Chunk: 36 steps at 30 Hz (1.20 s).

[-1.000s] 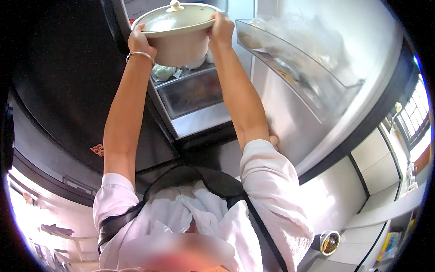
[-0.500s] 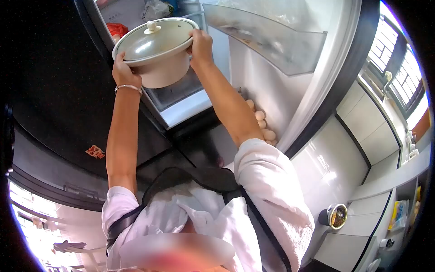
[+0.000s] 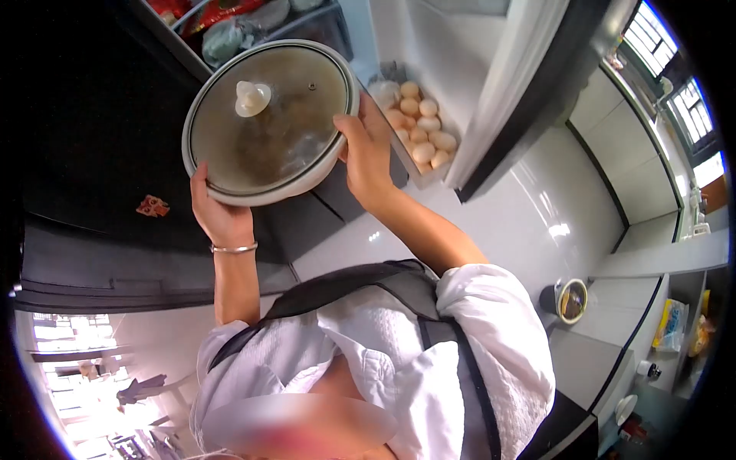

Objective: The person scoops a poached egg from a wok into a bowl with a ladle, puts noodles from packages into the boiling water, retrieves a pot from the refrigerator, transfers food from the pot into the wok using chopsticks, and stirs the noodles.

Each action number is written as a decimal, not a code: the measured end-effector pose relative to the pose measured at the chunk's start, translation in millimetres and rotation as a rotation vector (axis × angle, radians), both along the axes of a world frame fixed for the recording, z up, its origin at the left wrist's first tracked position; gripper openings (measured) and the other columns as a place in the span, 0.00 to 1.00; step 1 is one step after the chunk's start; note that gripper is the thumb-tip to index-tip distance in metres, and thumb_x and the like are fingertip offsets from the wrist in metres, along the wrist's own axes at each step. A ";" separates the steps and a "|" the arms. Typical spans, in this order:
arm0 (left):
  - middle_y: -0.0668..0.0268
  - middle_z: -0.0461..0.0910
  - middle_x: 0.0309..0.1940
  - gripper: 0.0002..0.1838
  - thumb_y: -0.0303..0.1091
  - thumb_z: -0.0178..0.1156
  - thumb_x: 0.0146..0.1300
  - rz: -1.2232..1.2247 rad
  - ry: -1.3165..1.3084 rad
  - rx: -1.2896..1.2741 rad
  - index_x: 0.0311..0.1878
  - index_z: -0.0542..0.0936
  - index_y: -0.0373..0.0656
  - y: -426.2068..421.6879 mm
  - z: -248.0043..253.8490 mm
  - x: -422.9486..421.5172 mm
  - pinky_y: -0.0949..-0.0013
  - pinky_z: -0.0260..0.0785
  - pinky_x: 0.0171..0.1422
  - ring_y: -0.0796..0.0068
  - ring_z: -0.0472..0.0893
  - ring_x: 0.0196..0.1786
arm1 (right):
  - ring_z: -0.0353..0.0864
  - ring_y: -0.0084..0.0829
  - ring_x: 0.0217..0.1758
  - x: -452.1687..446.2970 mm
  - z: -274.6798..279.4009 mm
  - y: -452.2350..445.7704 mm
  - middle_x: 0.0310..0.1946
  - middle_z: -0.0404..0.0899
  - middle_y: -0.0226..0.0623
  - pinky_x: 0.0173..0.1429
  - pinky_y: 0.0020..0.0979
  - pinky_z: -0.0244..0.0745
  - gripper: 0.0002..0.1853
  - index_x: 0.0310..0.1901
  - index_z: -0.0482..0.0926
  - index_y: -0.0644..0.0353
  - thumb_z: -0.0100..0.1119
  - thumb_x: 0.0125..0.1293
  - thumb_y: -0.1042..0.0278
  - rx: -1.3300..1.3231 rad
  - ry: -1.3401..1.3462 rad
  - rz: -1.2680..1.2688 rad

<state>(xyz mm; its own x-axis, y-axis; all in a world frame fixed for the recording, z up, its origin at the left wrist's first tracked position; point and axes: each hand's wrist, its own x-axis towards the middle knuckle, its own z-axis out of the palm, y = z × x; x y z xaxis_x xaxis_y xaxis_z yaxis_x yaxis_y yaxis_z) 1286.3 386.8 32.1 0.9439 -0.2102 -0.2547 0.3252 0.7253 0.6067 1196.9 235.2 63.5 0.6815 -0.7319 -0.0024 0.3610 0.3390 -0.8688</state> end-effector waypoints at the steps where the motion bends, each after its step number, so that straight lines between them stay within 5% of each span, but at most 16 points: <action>1: 0.60 0.74 0.48 0.15 0.34 0.49 0.62 -0.025 0.022 -0.011 0.49 0.72 0.35 4.0 4.5 -3.2 0.67 0.64 0.56 0.68 0.73 0.51 | 0.65 0.12 0.27 -2.9 9.3 6.3 0.37 0.72 0.31 0.22 0.13 0.57 0.23 0.56 0.63 0.65 0.44 0.57 0.73 0.004 0.016 -0.017; 10: 0.63 0.74 0.46 0.17 0.39 0.47 0.63 -0.160 0.141 0.096 0.48 0.72 0.37 23.7 17.2 10.1 0.69 0.65 0.54 0.71 0.74 0.50 | 0.59 0.10 0.21 -2.4 -0.8 15.9 0.28 0.68 0.24 0.22 0.14 0.54 0.24 0.59 0.61 0.65 0.46 0.61 0.71 -0.061 0.179 0.077; 11: 0.62 0.74 0.47 0.18 0.40 0.46 0.64 -0.190 0.115 0.103 0.49 0.72 0.36 24.5 20.3 12.2 0.69 0.65 0.54 0.70 0.74 0.50 | 0.66 0.15 0.34 -1.8 -2.4 16.7 0.37 0.71 0.30 0.34 0.17 0.62 0.23 0.60 0.60 0.66 0.45 0.61 0.73 -0.045 0.192 0.101; 14: 0.60 0.73 0.48 0.20 0.42 0.44 0.64 -0.238 0.105 0.065 0.50 0.71 0.34 27.6 9.1 9.9 0.68 0.64 0.56 0.69 0.73 0.51 | 0.74 0.21 0.45 -7.0 -10.1 18.0 0.46 0.73 0.37 0.45 0.20 0.71 0.23 0.60 0.59 0.67 0.44 0.62 0.73 -0.045 0.230 0.138; 15: 0.59 0.73 0.48 0.20 0.42 0.44 0.64 -0.224 0.106 0.094 0.50 0.71 0.34 28.1 5.1 9.9 0.68 0.63 0.56 0.69 0.73 0.52 | 0.68 0.16 0.34 -5.3 -12.4 19.4 0.38 0.72 0.31 0.33 0.17 0.63 0.24 0.60 0.59 0.65 0.45 0.62 0.71 -0.057 0.217 0.103; 18: 0.60 0.73 0.47 0.20 0.41 0.45 0.64 -0.246 0.143 0.057 0.51 0.70 0.34 28.2 -3.1 16.4 0.69 0.62 0.56 0.69 0.72 0.51 | 0.63 0.10 0.22 -1.8 -21.9 20.6 0.29 0.72 0.25 0.22 0.13 0.56 0.26 0.61 0.58 0.63 0.47 0.61 0.69 -0.055 0.195 0.068; 21: 0.55 0.72 0.52 0.22 0.43 0.44 0.65 -0.304 0.225 -0.030 0.53 0.69 0.34 12.1 -15.2 23.8 0.63 0.60 0.63 0.64 0.71 0.55 | 0.64 0.10 0.19 -11.0 -14.9 5.1 0.26 0.71 0.23 0.20 0.13 0.57 0.22 0.57 0.62 0.62 0.49 0.61 0.69 -0.150 0.273 0.052; 22: 0.53 0.70 0.55 0.24 0.43 0.43 0.65 -0.424 0.159 -0.122 0.57 0.66 0.34 2.8 -15.8 22.8 0.60 0.59 0.65 0.61 0.70 0.58 | 0.67 0.12 0.25 -20.6 -14.9 -9.3 0.31 0.72 0.26 0.26 0.15 0.64 0.21 0.56 0.63 0.62 0.50 0.60 0.70 -0.158 0.387 0.055; 26: 0.53 0.69 0.56 0.24 0.41 0.42 0.65 -0.680 0.080 -0.165 0.58 0.64 0.33 -180.3 -38.7 -19.1 0.56 0.59 0.65 0.58 0.70 0.58 | 0.61 0.11 0.22 -80.9 -29.1 -136.5 0.30 0.68 0.24 0.23 0.14 0.59 0.26 0.60 0.60 0.59 0.50 0.61 0.65 -0.187 0.145 -0.205; 29: 0.53 0.71 0.53 0.21 0.40 0.42 0.65 -0.902 0.064 -0.191 0.55 0.67 0.33 -236.7 -61.4 8.9 0.59 0.61 0.63 0.61 0.72 0.55 | 0.61 0.11 0.22 -85.1 -42.7 -162.7 0.29 0.67 0.24 0.23 0.14 0.59 0.27 0.62 0.58 0.60 0.49 0.61 0.66 -0.256 0.149 -0.460; 32: 0.57 0.75 0.47 0.17 0.39 0.46 0.65 -0.992 -0.164 -0.056 0.49 0.70 0.35 -315.5 -65.8 -17.9 0.62 0.65 0.58 0.65 0.75 0.50 | 0.68 0.20 0.43 -125.4 -26.4 -198.7 0.40 0.71 0.33 0.50 0.23 0.66 0.24 0.57 0.62 0.64 0.49 0.59 0.68 -0.253 0.171 -0.648; 36: 0.61 0.74 0.47 0.16 0.38 0.49 0.64 -1.335 0.005 -0.225 0.48 0.70 0.36 -427.0 -46.4 -67.1 0.66 0.65 0.57 0.69 0.74 0.50 | 0.65 0.16 0.33 -180.6 -16.1 -243.0 0.32 0.68 0.27 0.38 0.20 0.65 0.18 0.51 0.66 0.61 0.50 0.59 0.67 -0.268 0.245 -0.928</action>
<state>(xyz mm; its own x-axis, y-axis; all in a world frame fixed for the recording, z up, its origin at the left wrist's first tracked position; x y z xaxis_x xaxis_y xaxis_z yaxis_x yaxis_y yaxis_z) 1219.3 -40.2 -14.3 -0.0122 -0.9953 -0.0964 0.8553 -0.0603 0.5146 1016.3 -7.8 47.4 -0.1583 -0.9714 0.1769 0.1838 -0.2050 -0.9613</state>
